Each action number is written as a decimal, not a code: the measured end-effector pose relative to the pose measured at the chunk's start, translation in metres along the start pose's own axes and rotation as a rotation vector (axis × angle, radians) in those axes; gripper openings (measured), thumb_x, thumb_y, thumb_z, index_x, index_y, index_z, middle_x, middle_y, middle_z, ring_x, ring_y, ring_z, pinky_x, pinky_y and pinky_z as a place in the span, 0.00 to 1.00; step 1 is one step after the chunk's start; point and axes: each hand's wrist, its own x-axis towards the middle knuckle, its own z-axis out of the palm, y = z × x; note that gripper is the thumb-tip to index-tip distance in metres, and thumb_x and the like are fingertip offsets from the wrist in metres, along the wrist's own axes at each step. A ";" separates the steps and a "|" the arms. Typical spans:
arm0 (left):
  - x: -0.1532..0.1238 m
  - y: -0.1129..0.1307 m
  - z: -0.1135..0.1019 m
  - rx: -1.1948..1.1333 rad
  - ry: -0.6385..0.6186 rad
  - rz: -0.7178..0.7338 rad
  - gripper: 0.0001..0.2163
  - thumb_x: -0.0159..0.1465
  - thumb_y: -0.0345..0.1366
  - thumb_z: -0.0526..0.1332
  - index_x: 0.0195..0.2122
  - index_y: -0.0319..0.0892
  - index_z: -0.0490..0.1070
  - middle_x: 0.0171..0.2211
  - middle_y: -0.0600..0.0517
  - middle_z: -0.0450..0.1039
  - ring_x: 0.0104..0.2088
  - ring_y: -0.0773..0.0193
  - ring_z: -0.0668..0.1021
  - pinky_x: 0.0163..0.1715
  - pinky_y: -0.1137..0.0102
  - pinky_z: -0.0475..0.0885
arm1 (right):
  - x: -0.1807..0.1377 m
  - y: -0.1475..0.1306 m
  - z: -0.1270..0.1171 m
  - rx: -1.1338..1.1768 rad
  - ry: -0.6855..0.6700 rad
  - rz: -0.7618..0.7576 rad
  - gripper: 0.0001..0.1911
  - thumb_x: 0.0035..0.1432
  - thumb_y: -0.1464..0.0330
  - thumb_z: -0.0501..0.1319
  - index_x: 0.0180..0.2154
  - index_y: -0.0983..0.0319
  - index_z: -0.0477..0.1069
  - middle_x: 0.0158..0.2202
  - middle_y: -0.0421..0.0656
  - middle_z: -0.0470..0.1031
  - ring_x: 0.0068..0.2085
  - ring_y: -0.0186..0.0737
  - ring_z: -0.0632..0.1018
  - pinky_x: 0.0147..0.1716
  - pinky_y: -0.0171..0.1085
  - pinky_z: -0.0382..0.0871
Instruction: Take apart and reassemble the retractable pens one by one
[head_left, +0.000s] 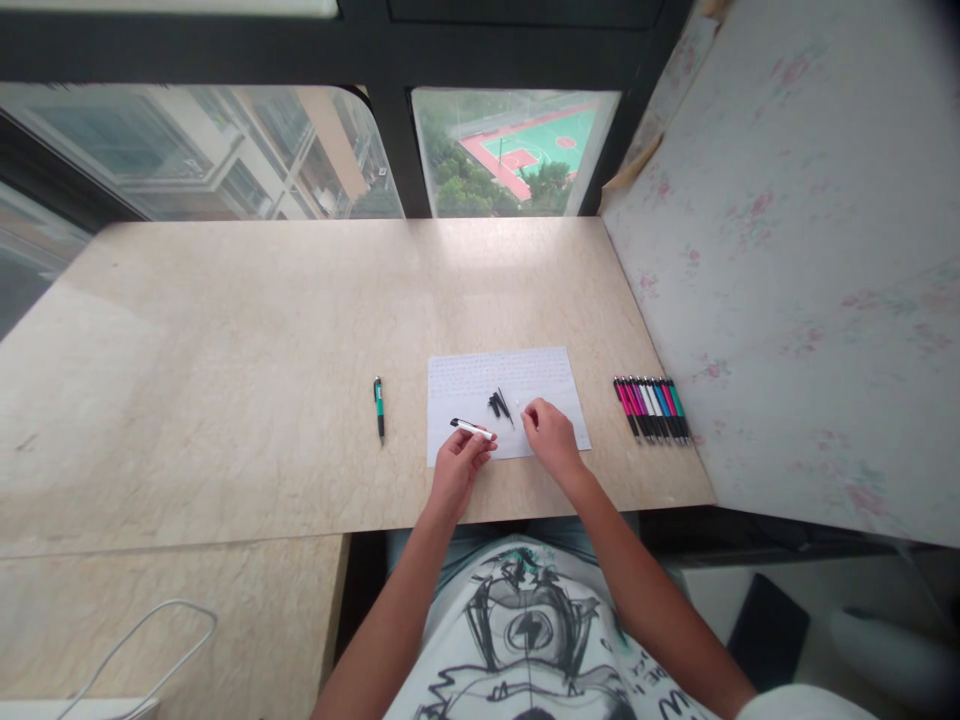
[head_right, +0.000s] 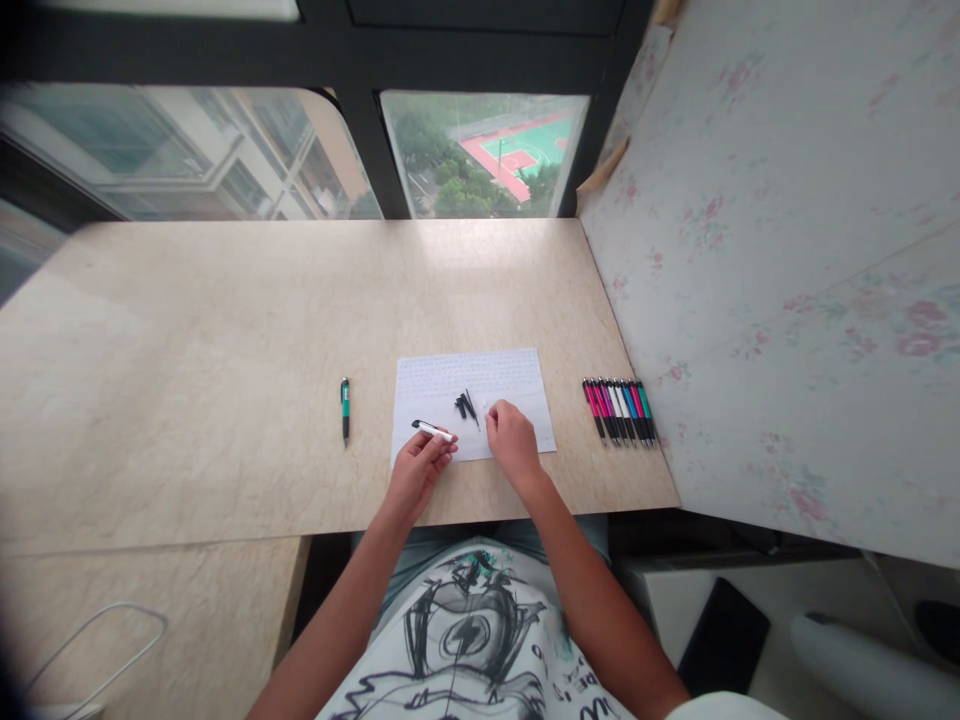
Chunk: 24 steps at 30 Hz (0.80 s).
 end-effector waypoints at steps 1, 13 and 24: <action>0.000 0.000 0.000 -0.010 0.015 -0.007 0.14 0.54 0.42 0.69 0.37 0.40 0.74 0.37 0.47 0.78 0.34 0.66 0.79 0.34 0.72 0.71 | 0.000 0.002 0.000 0.032 0.015 -0.011 0.07 0.63 0.71 0.53 0.38 0.61 0.69 0.34 0.43 0.75 0.34 0.39 0.75 0.33 0.35 0.62; 0.003 -0.001 -0.001 -0.060 0.045 -0.008 0.13 0.54 0.38 0.70 0.38 0.39 0.74 0.37 0.48 0.78 0.33 0.69 0.78 0.33 0.74 0.71 | 0.000 -0.006 -0.003 -0.054 0.023 -0.058 0.16 0.62 0.72 0.54 0.49 0.61 0.71 0.41 0.47 0.74 0.42 0.42 0.74 0.40 0.36 0.65; 0.002 0.001 -0.001 -0.120 0.039 -0.020 0.13 0.54 0.37 0.70 0.38 0.38 0.74 0.34 0.48 0.78 0.31 0.71 0.77 0.32 0.78 0.70 | 0.017 0.000 0.004 -0.125 0.035 -0.115 0.12 0.66 0.69 0.54 0.43 0.59 0.76 0.40 0.44 0.75 0.39 0.39 0.74 0.35 0.34 0.63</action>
